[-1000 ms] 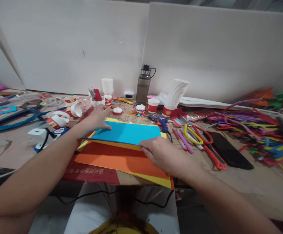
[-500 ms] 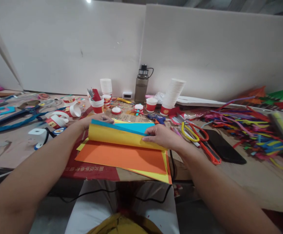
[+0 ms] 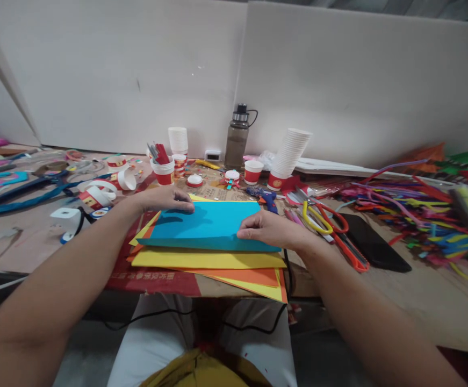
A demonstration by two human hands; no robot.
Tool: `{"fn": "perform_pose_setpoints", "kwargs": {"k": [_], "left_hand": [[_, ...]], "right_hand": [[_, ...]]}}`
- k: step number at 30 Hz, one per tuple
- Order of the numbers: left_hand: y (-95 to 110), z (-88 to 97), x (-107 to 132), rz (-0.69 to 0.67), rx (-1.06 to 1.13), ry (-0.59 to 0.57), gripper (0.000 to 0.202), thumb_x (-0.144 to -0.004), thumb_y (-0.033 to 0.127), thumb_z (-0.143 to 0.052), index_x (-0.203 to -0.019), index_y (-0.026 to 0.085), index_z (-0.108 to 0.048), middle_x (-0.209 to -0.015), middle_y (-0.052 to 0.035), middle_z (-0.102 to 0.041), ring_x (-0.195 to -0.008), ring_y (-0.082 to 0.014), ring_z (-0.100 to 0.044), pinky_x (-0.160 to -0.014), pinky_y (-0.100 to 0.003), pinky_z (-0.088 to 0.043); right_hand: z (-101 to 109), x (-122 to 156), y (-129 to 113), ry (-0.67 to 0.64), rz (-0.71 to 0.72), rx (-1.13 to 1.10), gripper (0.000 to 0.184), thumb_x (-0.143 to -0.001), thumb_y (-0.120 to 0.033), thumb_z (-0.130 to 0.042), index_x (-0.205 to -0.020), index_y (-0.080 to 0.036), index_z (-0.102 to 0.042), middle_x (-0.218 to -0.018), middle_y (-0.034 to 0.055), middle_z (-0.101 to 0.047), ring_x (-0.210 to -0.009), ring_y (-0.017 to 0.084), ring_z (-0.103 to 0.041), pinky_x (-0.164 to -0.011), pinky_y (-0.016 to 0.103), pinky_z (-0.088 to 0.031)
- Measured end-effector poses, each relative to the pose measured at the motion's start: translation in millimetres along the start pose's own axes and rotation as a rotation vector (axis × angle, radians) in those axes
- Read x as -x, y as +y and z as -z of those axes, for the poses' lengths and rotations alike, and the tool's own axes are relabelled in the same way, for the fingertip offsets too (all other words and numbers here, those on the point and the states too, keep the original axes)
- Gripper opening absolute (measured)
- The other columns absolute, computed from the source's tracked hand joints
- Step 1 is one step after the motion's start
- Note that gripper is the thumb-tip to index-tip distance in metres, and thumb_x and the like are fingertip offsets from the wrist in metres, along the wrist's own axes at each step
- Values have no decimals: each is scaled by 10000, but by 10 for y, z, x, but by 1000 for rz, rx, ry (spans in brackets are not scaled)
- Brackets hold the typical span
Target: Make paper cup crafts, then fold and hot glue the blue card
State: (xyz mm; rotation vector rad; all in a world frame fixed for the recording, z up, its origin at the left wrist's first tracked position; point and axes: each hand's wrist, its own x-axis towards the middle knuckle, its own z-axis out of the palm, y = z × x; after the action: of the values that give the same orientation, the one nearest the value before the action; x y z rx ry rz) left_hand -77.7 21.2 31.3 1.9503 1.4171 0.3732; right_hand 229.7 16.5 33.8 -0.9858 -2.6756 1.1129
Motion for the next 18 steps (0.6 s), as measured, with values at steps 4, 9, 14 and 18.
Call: {"fn": "perform_pose_setpoints", "kwargs": {"k": [4, 9, 14, 18], "left_hand": [[-1, 2, -3, -7, -4, -15, 233, -635, 445, -699, -791, 279, -747, -840, 5, -707, -849, -203, -621, -777, -252, -429], [-47, -3, -24, -88, -77, -37, 266, -696, 451, -648, -870, 274, -744, -877, -9, -709, -831, -194, -625, -765, -248, -426], [-61, 0, -20, -109, -73, -53, 281, -697, 433, -654, -901, 257, -734, -902, -17, -707, -842, -195, -625, -750, -247, -429], [-72, -35, -37, -126, -171, -53, 338, -718, 469, -629, -959, 244, -704, -975, -20, -691, -893, -192, -613, -764, -244, -430]], "right_hand": [[-16, 10, -26, 21, -4, 78, 301, -807, -422, -504, -735, -165, -644, -638, -32, -524, -595, 99, -430, -524, 222, -295], [-27, 25, -78, 98, 60, 155, 275, -844, -367, -473, -818, -164, -657, -745, 1, -623, -676, 125, -523, -588, 229, -351], [-10, 65, -140, -49, 110, 137, 295, -851, -393, -495, -904, -170, -680, -837, 11, -669, -728, 131, -563, -634, 226, -384], [9, 95, -166, -104, 112, 105, 325, -821, -448, -548, -970, -189, -678, -908, 16, -679, -785, 143, -587, -676, 230, -410]]}}
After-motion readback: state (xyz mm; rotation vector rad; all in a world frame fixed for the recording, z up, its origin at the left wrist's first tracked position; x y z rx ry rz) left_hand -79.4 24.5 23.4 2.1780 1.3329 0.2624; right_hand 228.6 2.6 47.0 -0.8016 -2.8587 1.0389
